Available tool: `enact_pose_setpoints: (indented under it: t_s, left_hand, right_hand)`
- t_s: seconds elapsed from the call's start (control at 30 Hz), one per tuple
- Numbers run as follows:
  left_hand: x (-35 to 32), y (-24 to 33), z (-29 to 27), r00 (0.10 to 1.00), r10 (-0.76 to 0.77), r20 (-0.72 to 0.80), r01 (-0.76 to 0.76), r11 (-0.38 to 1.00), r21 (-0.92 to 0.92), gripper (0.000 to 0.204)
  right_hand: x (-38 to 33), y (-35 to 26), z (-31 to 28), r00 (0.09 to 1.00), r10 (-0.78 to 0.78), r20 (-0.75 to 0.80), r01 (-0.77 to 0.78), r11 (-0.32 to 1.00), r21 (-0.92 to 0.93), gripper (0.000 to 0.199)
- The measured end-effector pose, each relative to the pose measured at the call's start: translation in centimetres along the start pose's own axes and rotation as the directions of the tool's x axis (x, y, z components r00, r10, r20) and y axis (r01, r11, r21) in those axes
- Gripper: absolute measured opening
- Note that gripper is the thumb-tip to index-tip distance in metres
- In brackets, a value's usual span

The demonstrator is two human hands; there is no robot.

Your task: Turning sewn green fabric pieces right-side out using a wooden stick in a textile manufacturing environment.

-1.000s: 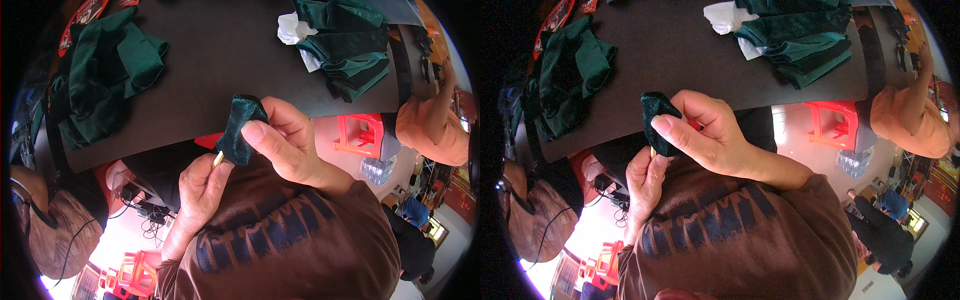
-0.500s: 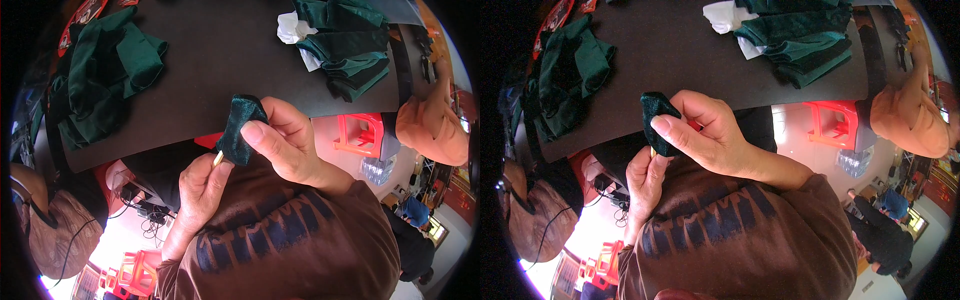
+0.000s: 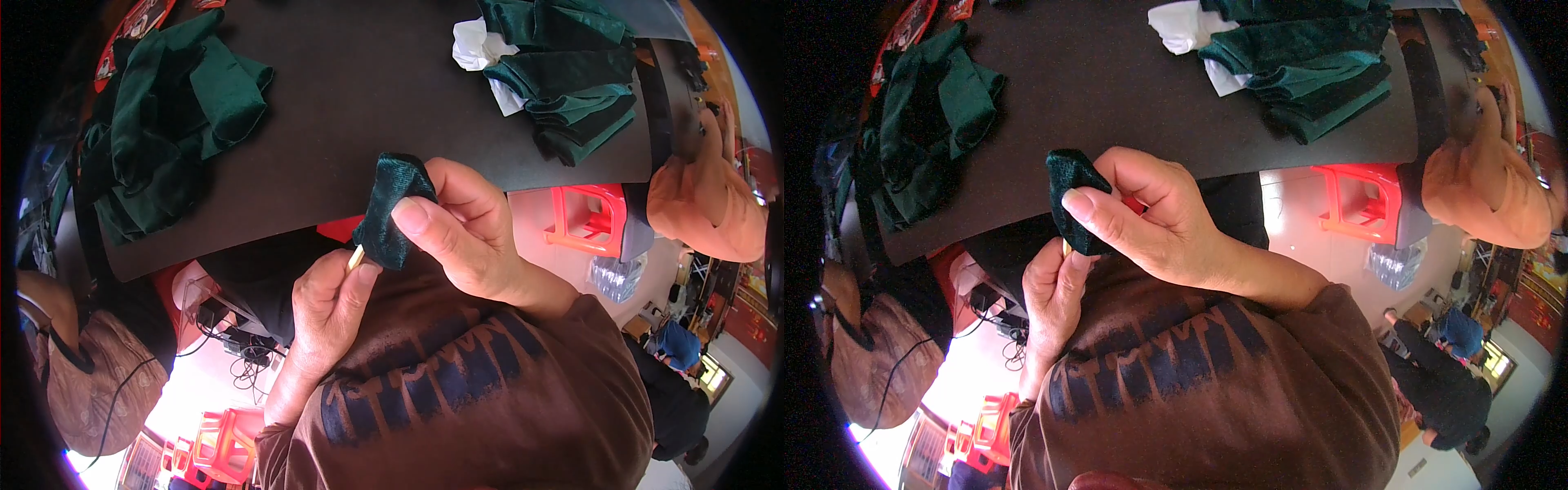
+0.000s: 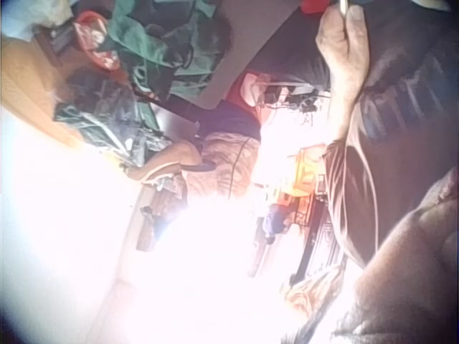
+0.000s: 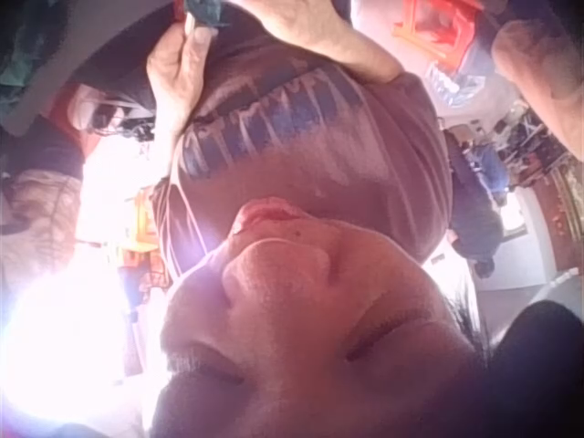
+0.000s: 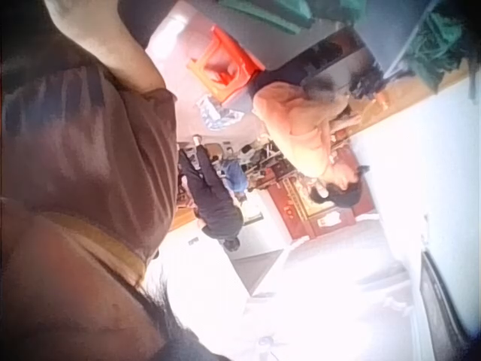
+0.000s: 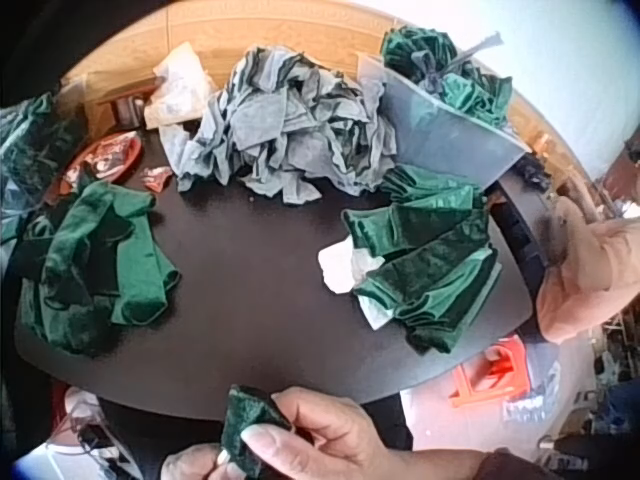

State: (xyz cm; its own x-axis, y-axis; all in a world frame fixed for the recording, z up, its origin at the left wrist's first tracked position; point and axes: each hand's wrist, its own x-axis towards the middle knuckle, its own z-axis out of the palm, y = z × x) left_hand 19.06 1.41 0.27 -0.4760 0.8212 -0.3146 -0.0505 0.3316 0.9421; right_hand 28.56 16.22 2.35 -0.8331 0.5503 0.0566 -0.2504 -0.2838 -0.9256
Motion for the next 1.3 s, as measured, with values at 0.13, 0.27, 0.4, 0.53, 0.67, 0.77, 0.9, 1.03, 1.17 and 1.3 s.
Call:
enact_pose_setpoints:
  t_s: [0.13, 0.27, 0.4, 0.53, 0.67, 0.77, 0.9, 1.03, 1.17, 1.3]
  left_hand:
    - [0.0, 0.2, 0.1, 1.0, 0.02, 0.001, -0.02, 1.0, 0.016, 0.009]
    - [0.1, -0.1, 0.0, 1.0, 0.012, -0.001, -0.012, 1.0, 0.022, 0.009]
    - [0.1, -0.3, 0.1, 1.0, 0.002, -0.001, -0.002, 1.0, 0.003, 0.009]
    - [0.4, -0.8, 0.3, 0.997, 0.073, -0.008, -0.073, 0.997, 0.008, 0.01]
    - [0.4, -0.9, 0.5, 0.995, 0.104, -0.004, -0.105, 0.995, -0.002, 0.011]
    - [0.5, -1.2, 0.6, 0.994, 0.109, -0.007, -0.109, 0.994, -0.005, 0.01]
    - [0.5, -0.9, 0.6, 0.997, 0.076, 0.006, -0.076, 0.997, 0.019, 0.01]
    - [0.5, -1.0, 0.6, 0.995, 0.098, 0.002, -0.098, 0.995, 0.011, 0.01]
    - [0.6, -1.3, 0.7, 0.994, 0.11, -0.006, -0.11, 0.994, -0.019, 0.009]
    - [0.7, -0.9, 0.7, 0.994, 0.11, 0.002, -0.11, 0.994, 0.019, 0.009]
  right_hand:
    - [-0.1, 0.0, -0.2, 1.0, -0.012, 0.003, 0.012, 1.0, -0.022, 0.019]
    - [0.0, 0.4, -0.2, 1.0, -0.029, -0.013, 0.029, 0.999, -0.028, 0.02]
    - [0.0, 0.6, -0.3, 0.999, -0.041, -0.012, 0.041, 0.998, -0.054, 0.019]
    - [0.0, 0.7, -0.4, 0.999, -0.035, -0.016, 0.034, 0.995, -0.095, 0.02]
    - [-0.1, 0.7, -0.5, 0.998, -0.055, -0.028, 0.052, 0.994, -0.094, 0.021]
    - [-0.1, 0.6, -0.5, 0.999, -0.039, -0.02, 0.036, 0.993, -0.115, 0.021]
    - [-0.1, 0.7, -0.4, 0.998, -0.061, -0.026, 0.058, 0.994, -0.091, 0.021]
    - [0.0, 0.9, -0.4, 0.997, -0.079, -0.024, 0.077, 0.993, -0.093, 0.02]
    - [0.0, 0.8, -0.3, 0.998, -0.06, -0.022, 0.058, 0.995, -0.084, 0.02]
    - [0.0, 0.7, -0.4, 0.998, -0.057, -0.018, 0.055, 0.996, -0.074, 0.02]
